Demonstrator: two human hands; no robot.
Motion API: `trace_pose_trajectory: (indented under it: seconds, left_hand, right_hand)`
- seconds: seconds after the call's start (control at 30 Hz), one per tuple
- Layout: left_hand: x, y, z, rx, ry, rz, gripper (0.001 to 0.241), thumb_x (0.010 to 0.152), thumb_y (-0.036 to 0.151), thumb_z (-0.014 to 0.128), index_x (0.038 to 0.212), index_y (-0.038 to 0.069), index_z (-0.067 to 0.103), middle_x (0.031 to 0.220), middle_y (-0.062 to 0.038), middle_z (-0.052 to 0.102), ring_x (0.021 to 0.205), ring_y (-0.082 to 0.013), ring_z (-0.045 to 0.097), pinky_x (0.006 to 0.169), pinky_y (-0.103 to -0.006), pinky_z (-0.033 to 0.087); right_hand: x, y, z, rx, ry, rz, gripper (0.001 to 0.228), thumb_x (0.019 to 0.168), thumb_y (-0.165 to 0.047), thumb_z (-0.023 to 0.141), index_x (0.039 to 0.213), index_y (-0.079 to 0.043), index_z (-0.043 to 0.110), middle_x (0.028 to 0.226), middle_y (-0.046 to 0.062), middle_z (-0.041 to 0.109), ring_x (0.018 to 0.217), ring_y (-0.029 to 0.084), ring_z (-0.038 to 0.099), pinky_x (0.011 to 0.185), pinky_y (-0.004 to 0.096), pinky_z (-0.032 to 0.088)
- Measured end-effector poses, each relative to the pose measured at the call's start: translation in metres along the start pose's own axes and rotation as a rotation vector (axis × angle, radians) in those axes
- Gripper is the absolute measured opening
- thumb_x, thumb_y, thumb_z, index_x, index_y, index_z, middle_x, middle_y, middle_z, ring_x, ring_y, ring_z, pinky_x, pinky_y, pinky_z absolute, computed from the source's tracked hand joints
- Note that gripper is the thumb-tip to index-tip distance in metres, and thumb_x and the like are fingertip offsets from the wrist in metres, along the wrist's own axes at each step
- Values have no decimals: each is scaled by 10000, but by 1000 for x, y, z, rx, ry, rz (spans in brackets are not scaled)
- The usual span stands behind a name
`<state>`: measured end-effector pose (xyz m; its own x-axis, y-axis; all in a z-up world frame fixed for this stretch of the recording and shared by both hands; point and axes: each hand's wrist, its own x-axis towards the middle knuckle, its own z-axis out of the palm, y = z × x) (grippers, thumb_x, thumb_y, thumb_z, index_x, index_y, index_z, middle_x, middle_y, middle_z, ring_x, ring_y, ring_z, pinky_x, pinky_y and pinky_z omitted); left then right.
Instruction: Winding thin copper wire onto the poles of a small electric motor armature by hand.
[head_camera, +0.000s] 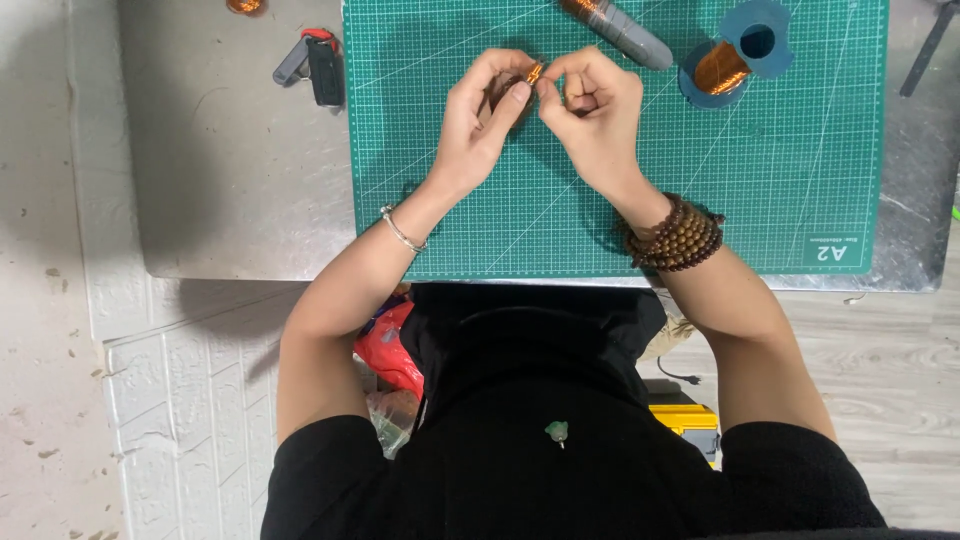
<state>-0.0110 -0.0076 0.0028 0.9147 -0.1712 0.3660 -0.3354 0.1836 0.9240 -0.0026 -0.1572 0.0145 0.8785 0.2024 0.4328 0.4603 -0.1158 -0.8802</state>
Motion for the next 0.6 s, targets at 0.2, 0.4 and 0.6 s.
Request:
trace_pose_trajectory:
  seconds: [0.2, 0.4, 0.6]
  left_hand:
    - [3, 7, 0, 67, 19, 30, 176, 971, 225, 504, 1011, 54, 515, 893, -23, 538, 737, -88, 486, 655, -205, 436]
    - [2, -1, 0, 109, 50, 44, 199, 976, 261, 489, 1016, 66, 500, 872, -8, 514, 705, -82, 458, 618, -207, 420]
    - [3, 3, 1, 104, 29, 47, 200, 979, 266, 475, 1003, 68, 493, 861, -7, 508, 685, -80, 447, 595, -208, 403]
  right_hand:
    - [0, 0, 2, -1, -9, -17, 96, 929, 29, 600, 874, -44, 569, 549, -33, 323, 517, 61, 258, 534, 221, 256]
    - [-1, -2, 2, -18, -22, -3, 110, 926, 26, 608, 864, -55, 566, 547, -38, 324, 520, 62, 268, 536, 216, 265]
    - [-1, -1, 2, -19, -21, -2, 111, 930, 23, 604, 862, -54, 560, 554, -39, 326, 526, 60, 267, 539, 217, 272]
